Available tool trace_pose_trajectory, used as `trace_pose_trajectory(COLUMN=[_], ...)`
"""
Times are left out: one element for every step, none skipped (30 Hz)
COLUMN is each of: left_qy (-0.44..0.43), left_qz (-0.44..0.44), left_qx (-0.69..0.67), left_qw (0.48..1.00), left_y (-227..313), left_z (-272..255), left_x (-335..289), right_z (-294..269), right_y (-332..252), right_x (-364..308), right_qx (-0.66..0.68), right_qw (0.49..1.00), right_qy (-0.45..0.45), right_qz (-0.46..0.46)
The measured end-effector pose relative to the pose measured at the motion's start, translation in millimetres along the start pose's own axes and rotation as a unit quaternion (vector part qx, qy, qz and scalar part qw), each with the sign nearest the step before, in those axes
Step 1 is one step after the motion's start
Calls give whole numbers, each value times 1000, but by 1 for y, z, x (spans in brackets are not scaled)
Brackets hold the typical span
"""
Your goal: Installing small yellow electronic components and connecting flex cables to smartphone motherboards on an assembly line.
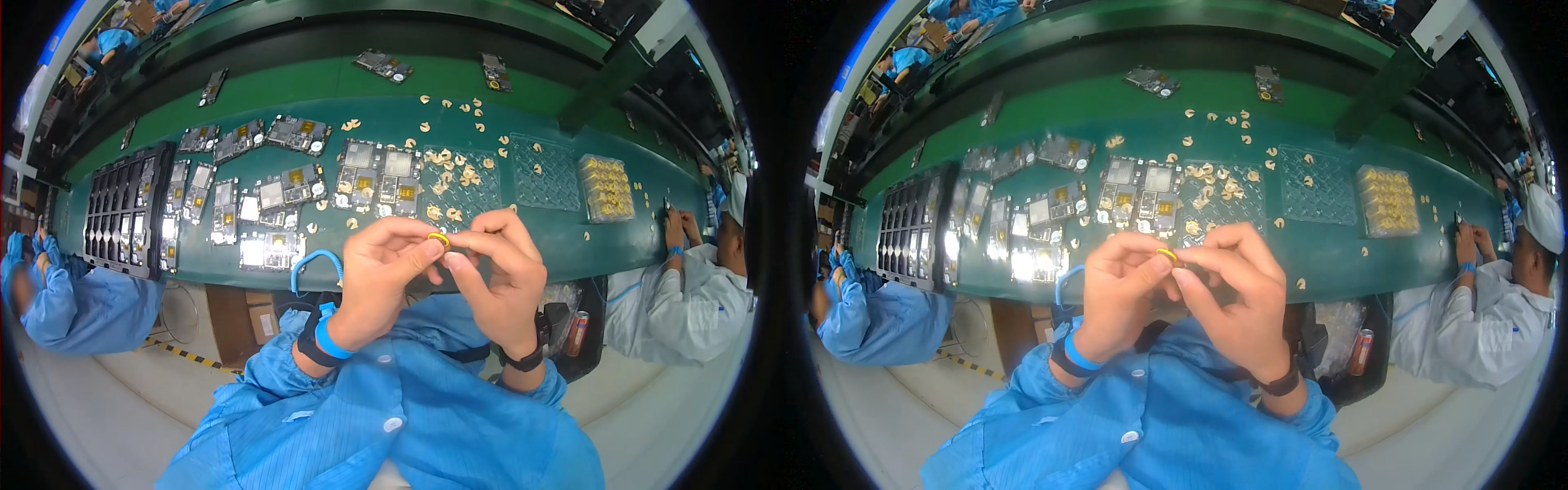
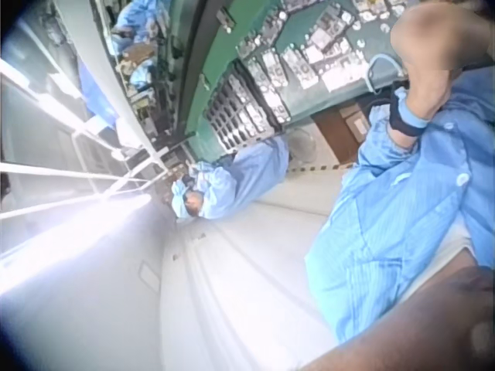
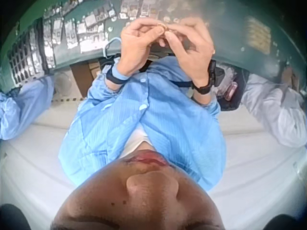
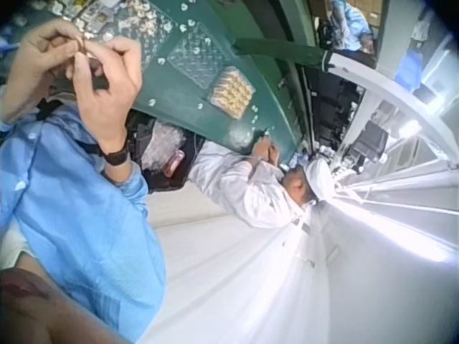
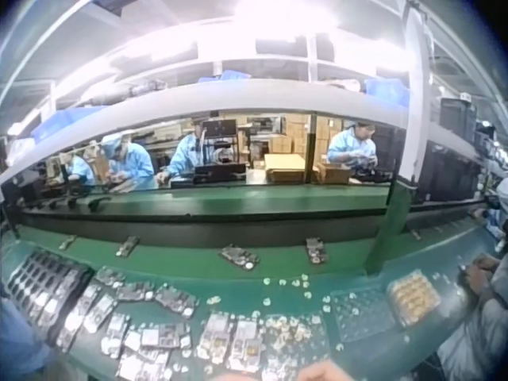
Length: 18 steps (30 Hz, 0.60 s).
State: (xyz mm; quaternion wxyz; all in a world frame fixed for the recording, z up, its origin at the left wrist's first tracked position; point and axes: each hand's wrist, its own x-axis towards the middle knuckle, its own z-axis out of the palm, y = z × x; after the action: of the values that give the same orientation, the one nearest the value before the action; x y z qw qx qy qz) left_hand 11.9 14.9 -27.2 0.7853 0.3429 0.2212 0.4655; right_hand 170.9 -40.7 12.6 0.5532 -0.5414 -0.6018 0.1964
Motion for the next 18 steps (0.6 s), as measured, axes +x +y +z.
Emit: trace_pose_trajectory(left_qy=[3, 6, 5, 7, 8, 6, 8, 9, 9, 9, 9, 10, 17, 24, 24, 24, 23, 23], left_qz=[12, 23, 20, 31, 41, 39, 67, 96, 95, 105, 116, 115, 110, 106, 103, 101, 99, 97], left_qx=[22, 43, 43, 70, 97, 96, 143, 190, 189, 194, 198, 199, 197, 196, 196, 197, 198, 198], left_qw=[1000, 999, 999, 997, 994, 995, 987, 977, 977, 975, 973, 973, 974, 975, 975, 975, 975, 975], left_y=[1, 2, 4, 6, 8, 9, 10, 10, 9, 8, 7, 8, 10, 11, 12, 13, 13, 13], left_z=[-1, -3, -3, -3, -2, -1, 0, 0, -2, -4, -6, -6, -4, -3, -3, -2, -2, -2], left_x=[-1, -1, -3, -5, -6, -8, -10, -12, -13, -14, -15, -15, -16, -17, -17, -18, -18, -18], right_z=[1, 2, 3, 3, 3, 2, 1, 1, 1, 2, 2, 3, 3, 3, 3, 2, 2, 2], right_y=[0, 2, 5, 8, 7, 6, 5, 2, -2, -5, -7, -8, -10, -10, -9, -9, -9, -10], right_x=[1, 1, 0, 0, 1, 2, 3, 2, 3, 3, 3, 3, 2, 1, 1, 1, 2, 2], right_qx=[7, 5, 11, 17, 15, -5, -24, -24, -35, -45, -44, -38, -34, -34, -34, -34, -34, -33], right_qw=[1000, 1000, 1000, 1000, 1000, 1000, 999, 999, 998, 998, 998, 998, 998, 998, 998, 998, 998, 998], right_qy=[-7, -6, -13, -20, -18, -24, -30, -30, -39, -48, -48, -50, -52, -52, -55, -58, -58, -55], right_qz=[3, 6, 0, -7, -5, -16, -27, -26, -24, -23, -22, -12, -1, 1, 4, 6, 8, 5])
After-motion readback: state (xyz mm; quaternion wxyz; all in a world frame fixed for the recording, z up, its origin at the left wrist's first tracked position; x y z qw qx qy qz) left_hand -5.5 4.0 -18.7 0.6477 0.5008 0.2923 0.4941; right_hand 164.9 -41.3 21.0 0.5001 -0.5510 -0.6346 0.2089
